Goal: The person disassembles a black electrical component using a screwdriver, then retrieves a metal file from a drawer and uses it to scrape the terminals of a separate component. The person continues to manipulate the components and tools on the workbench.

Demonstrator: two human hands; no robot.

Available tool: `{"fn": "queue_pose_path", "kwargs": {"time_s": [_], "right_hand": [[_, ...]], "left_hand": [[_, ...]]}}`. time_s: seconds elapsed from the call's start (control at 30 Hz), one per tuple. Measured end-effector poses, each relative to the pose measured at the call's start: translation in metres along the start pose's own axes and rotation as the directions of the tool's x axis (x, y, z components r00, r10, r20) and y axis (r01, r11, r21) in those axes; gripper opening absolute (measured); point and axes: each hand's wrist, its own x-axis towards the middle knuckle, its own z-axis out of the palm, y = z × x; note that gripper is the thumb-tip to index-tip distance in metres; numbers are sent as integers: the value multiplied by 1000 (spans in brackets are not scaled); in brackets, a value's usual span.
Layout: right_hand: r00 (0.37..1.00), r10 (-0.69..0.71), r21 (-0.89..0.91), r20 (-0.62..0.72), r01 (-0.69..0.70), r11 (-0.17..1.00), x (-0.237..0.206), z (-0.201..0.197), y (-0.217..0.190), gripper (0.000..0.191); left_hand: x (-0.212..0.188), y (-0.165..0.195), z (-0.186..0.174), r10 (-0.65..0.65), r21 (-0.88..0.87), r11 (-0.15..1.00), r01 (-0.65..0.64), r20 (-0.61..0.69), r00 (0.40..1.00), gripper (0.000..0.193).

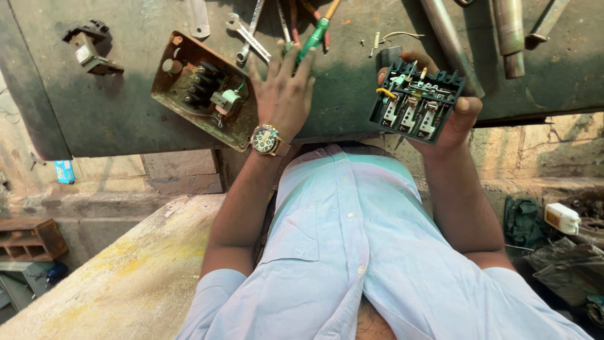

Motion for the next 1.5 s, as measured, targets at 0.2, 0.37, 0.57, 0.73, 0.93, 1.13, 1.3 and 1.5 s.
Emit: {"fn": "queue_pose_path", "kwargs": {"time_s": [0.2, 0.37, 0.57, 0.73, 0.93, 1.13, 1.3, 1.5], "right_hand": [[994, -9, 106, 111, -3, 994, -3, 5, -6, 98], [972, -7, 45, 234, -4, 999, 1, 6, -9, 97], [966, 8, -24, 257, -2, 1000, -1, 15, -8, 98], [980, -5, -91, 198, 23, 996, -5, 25, -9, 98], [969, -14, -91, 245, 37, 995, -5, 28, -14, 98], [968, -15, -41, 251, 26, 999, -8, 28, -16, 96], [964, -37, -90, 264, 63, 994, -6, 19, -16, 95], [989, -128, -281, 80, 145, 949, -17, 17, -25, 93]], "left_hand": [[-4, 2, -8, -15, -20, 1000, 14, -11, 1000, 47], [-6, 5, -11, -9, -42, 999, 8, -18, 1000, 49], [-10, 6, -15, -18, -65, 998, 18, 9, 1000, 49], [-13, 10, -21, -6, -71, 997, 2, -60, 998, 50], [-21, 14, -29, 4, -133, 991, -23, -141, 990, 43], [-30, 18, -33, -6, -186, 982, -27, -173, 985, 40], [-36, 20, -22, 3, -211, 976, -48, -209, 978, 37], [-51, 42, 4, 44, -313, 941, -124, -251, 967, 37]]}}
